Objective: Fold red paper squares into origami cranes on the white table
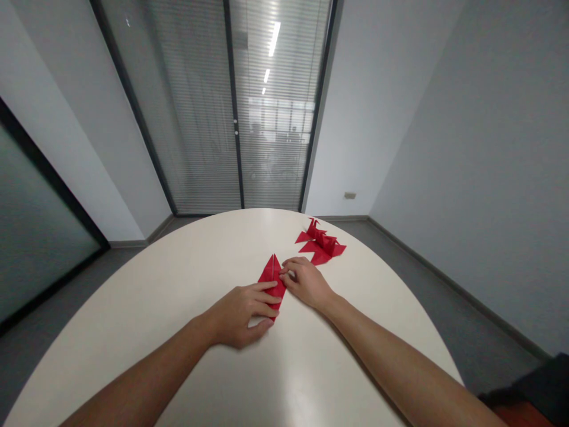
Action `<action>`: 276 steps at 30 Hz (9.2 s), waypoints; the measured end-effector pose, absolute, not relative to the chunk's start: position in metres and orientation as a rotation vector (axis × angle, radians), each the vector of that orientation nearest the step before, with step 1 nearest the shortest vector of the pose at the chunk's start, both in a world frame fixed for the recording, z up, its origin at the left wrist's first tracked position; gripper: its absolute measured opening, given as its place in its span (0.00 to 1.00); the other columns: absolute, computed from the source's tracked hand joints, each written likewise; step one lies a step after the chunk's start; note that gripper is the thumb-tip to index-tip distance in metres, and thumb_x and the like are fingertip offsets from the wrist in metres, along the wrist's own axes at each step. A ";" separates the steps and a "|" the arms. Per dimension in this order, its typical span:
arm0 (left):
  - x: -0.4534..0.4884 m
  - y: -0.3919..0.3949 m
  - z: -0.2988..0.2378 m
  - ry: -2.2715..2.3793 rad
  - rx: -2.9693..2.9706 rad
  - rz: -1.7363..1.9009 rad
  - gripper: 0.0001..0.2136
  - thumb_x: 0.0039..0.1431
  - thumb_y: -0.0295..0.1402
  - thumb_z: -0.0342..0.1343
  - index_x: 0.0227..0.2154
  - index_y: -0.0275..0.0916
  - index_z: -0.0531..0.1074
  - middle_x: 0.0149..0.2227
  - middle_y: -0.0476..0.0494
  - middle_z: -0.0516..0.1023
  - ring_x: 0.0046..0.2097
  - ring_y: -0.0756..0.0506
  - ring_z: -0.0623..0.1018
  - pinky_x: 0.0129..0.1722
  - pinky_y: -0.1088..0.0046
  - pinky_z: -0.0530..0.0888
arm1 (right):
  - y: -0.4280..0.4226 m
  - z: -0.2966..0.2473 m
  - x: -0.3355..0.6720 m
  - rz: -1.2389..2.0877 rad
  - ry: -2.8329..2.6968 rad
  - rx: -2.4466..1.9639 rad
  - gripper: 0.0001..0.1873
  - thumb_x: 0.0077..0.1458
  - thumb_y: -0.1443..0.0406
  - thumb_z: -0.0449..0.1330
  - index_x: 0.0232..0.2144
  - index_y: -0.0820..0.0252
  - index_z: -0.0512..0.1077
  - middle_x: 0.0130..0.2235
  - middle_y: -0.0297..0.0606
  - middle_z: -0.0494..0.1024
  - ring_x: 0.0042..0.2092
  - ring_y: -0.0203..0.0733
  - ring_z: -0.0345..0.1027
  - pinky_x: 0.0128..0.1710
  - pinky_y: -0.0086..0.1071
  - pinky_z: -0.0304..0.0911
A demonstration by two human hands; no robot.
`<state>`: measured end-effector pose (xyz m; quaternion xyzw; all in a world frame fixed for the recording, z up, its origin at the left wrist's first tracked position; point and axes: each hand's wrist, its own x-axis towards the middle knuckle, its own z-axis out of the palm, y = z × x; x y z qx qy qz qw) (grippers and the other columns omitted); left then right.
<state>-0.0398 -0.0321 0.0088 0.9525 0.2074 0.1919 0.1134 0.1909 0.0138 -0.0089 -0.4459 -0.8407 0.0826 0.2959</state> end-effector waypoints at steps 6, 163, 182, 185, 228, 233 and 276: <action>-0.040 -0.026 -0.001 0.815 2.770 0.761 0.17 0.66 0.30 0.47 0.54 0.38 0.74 0.58 0.41 0.75 0.62 0.42 0.71 0.63 0.59 0.68 | 0.013 -0.008 0.190 0.199 -2.233 -1.212 0.05 0.58 0.69 0.60 0.34 0.60 0.77 0.42 0.41 0.80 0.46 0.45 0.70 0.48 0.36 0.64; -0.041 -0.016 -0.008 1.456 2.669 0.690 0.14 0.64 0.29 0.53 0.50 0.43 0.76 0.46 0.44 0.82 0.45 0.42 0.79 0.47 0.64 0.73 | 0.014 -0.006 0.191 0.168 -2.254 -1.118 0.11 0.66 0.67 0.53 0.40 0.56 0.76 0.40 0.37 0.83 0.39 0.42 0.75 0.57 0.45 0.57; -0.043 -0.009 -0.017 1.562 2.443 0.968 0.11 0.64 0.30 0.51 0.42 0.41 0.78 0.42 0.46 0.83 0.43 0.44 0.80 0.45 0.68 0.74 | 0.006 0.001 0.190 0.111 -2.233 -1.023 0.28 0.50 0.55 0.70 0.51 0.58 0.72 0.49 0.43 0.79 0.49 0.51 0.71 0.52 0.45 0.61; -0.043 -0.009 -0.017 1.538 2.430 0.987 0.10 0.64 0.30 0.52 0.41 0.41 0.78 0.42 0.46 0.83 0.42 0.44 0.80 0.44 0.67 0.74 | 0.005 0.002 0.189 0.086 -2.309 -0.983 0.26 0.52 0.57 0.70 0.51 0.58 0.71 0.49 0.43 0.79 0.50 0.51 0.71 0.55 0.47 0.59; -0.039 -0.011 -0.008 1.598 2.603 0.812 0.10 0.62 0.29 0.55 0.45 0.39 0.76 0.44 0.41 0.80 0.46 0.40 0.76 0.47 0.62 0.71 | 0.002 0.001 0.182 0.139 -2.509 -0.920 0.16 0.65 0.65 0.55 0.52 0.56 0.75 0.53 0.43 0.78 0.53 0.47 0.69 0.55 0.44 0.62; -0.038 -0.011 -0.011 1.302 2.671 0.807 0.10 0.63 0.28 0.54 0.43 0.44 0.78 0.46 0.45 0.83 0.46 0.42 0.79 0.49 0.61 0.72 | 0.007 -0.003 0.186 0.169 -2.503 -0.933 0.18 0.66 0.68 0.52 0.54 0.56 0.74 0.55 0.42 0.77 0.56 0.48 0.68 0.57 0.45 0.61; -0.041 -0.015 -0.008 1.452 2.580 0.735 0.14 0.62 0.25 0.54 0.45 0.45 0.79 0.43 0.45 0.83 0.43 0.42 0.78 0.44 0.65 0.73 | 0.013 -0.013 0.190 0.280 -2.266 -1.155 0.11 0.62 0.67 0.58 0.45 0.58 0.76 0.44 0.42 0.80 0.48 0.46 0.72 0.47 0.38 0.67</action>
